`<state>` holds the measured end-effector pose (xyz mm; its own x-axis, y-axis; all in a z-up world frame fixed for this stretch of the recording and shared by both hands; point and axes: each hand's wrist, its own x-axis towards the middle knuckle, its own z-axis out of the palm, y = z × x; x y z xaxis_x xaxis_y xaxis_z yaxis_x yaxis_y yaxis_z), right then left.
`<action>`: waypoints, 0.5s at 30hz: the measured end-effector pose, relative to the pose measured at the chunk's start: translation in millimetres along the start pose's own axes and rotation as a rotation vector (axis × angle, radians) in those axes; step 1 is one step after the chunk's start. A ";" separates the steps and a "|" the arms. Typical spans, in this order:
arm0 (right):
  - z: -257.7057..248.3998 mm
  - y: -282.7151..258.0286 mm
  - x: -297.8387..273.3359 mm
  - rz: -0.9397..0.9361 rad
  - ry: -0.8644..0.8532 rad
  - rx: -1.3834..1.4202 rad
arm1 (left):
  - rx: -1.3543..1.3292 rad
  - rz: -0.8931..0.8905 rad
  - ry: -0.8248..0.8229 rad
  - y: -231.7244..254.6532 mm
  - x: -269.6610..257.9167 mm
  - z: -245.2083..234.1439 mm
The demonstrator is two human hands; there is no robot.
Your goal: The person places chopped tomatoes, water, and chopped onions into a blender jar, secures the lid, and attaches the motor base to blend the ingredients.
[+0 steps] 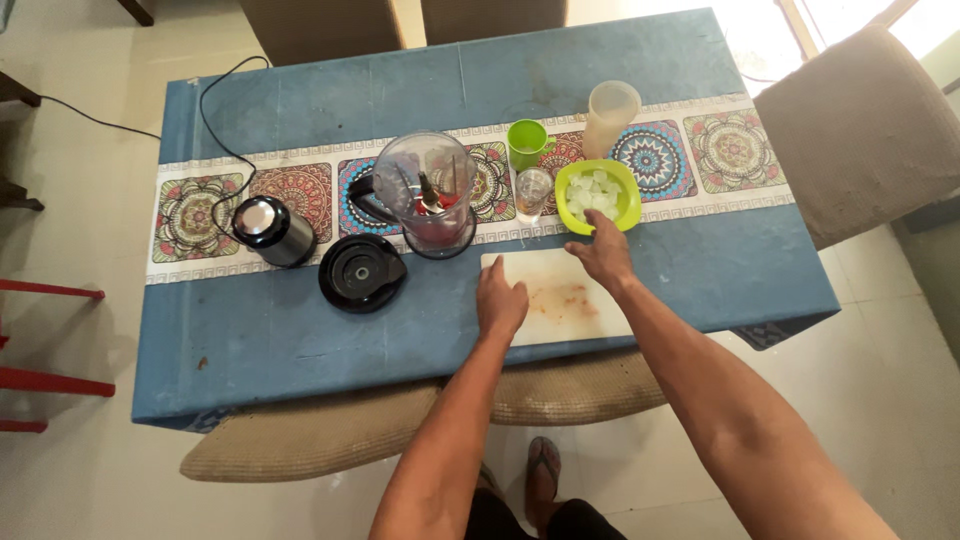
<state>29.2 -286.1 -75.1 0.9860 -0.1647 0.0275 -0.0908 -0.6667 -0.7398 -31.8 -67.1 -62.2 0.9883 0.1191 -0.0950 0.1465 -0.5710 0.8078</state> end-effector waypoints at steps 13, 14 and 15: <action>45.7 -20.0 40.1 -0.154 0.110 0.208 | -0.118 0.174 -0.078 24.0 72.1 5.6; 50.8 -17.5 46.0 -0.133 0.092 0.212 | -0.143 0.179 -0.068 23.6 78.1 9.5; 55.1 -14.3 49.7 -0.105 0.073 0.217 | -0.167 0.182 -0.063 22.4 81.9 13.8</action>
<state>87.2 -244.6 -100.2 0.9748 -0.1603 0.1549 0.0519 -0.5126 -0.8571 53.0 -81.3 -59.9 0.9992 -0.0275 0.0290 -0.0381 -0.4359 0.8992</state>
